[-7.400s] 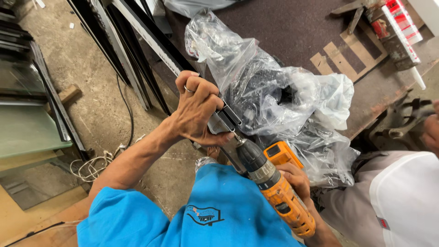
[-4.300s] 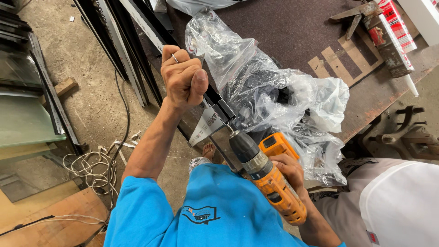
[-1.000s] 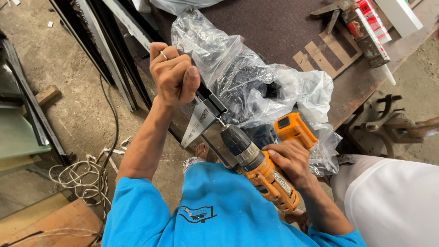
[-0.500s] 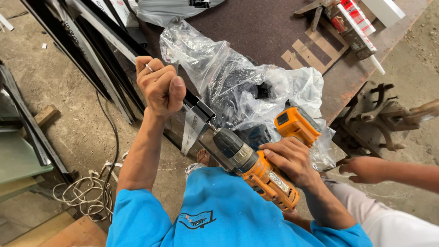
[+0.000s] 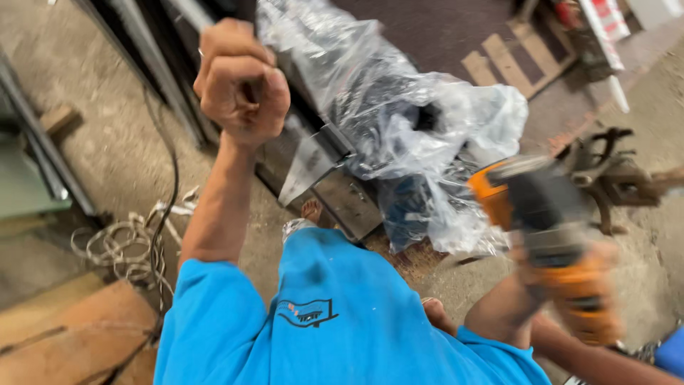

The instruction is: The person assembles aluminum window frame components by inserting black plastic corner connectors and fastening them with screws using a cordless drill. They handle multiple frame profiles and hardware pieces on a workbench.

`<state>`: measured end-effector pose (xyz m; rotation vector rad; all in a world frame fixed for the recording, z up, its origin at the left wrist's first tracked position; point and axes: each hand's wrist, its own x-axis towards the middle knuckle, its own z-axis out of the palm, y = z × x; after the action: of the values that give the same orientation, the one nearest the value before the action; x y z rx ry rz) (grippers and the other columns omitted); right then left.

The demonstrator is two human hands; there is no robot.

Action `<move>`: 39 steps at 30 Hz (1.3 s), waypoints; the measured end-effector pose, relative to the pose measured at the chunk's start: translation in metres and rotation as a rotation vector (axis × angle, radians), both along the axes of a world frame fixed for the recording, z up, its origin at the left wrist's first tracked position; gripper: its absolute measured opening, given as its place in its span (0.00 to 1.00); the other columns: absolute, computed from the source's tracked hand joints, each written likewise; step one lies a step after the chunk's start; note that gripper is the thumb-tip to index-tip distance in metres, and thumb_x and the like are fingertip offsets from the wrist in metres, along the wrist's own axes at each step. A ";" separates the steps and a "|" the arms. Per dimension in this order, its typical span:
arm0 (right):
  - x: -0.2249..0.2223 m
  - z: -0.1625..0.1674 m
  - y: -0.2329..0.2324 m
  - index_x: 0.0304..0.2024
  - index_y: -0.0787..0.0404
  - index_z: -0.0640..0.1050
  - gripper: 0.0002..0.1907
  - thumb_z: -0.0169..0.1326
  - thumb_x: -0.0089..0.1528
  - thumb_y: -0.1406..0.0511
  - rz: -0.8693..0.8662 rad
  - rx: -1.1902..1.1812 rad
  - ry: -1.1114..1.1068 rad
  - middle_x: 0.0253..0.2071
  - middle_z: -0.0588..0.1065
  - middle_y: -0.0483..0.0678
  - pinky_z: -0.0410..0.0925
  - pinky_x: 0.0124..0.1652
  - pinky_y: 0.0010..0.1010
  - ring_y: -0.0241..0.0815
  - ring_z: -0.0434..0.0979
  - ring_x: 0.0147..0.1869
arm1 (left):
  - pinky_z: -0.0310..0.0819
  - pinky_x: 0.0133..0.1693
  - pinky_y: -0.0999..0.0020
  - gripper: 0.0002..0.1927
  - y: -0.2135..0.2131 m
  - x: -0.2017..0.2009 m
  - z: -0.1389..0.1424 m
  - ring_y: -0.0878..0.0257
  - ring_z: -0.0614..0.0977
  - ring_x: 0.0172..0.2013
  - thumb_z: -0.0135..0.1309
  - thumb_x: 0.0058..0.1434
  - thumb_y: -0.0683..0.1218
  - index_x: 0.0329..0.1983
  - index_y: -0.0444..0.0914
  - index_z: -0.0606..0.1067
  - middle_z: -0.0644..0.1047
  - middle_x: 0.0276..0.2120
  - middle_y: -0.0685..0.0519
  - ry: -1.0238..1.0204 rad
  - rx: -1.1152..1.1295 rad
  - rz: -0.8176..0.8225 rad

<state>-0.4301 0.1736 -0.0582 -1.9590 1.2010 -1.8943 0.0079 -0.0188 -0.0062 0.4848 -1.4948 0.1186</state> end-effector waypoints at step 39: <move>0.008 -0.076 -0.315 0.79 0.65 0.47 0.58 0.64 0.54 0.82 -0.074 0.489 -0.088 0.82 0.53 0.57 0.52 0.77 0.44 0.55 0.53 0.85 | 0.80 0.56 0.59 0.26 0.059 0.069 -0.119 0.55 0.81 0.52 0.41 0.76 0.53 0.71 0.33 0.64 0.74 0.52 0.44 1.226 0.710 -0.727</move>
<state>-0.4223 -0.1418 -0.1339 -1.5752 1.5477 -1.5068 0.0772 0.0402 -0.1250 0.3997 -0.3644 -1.1261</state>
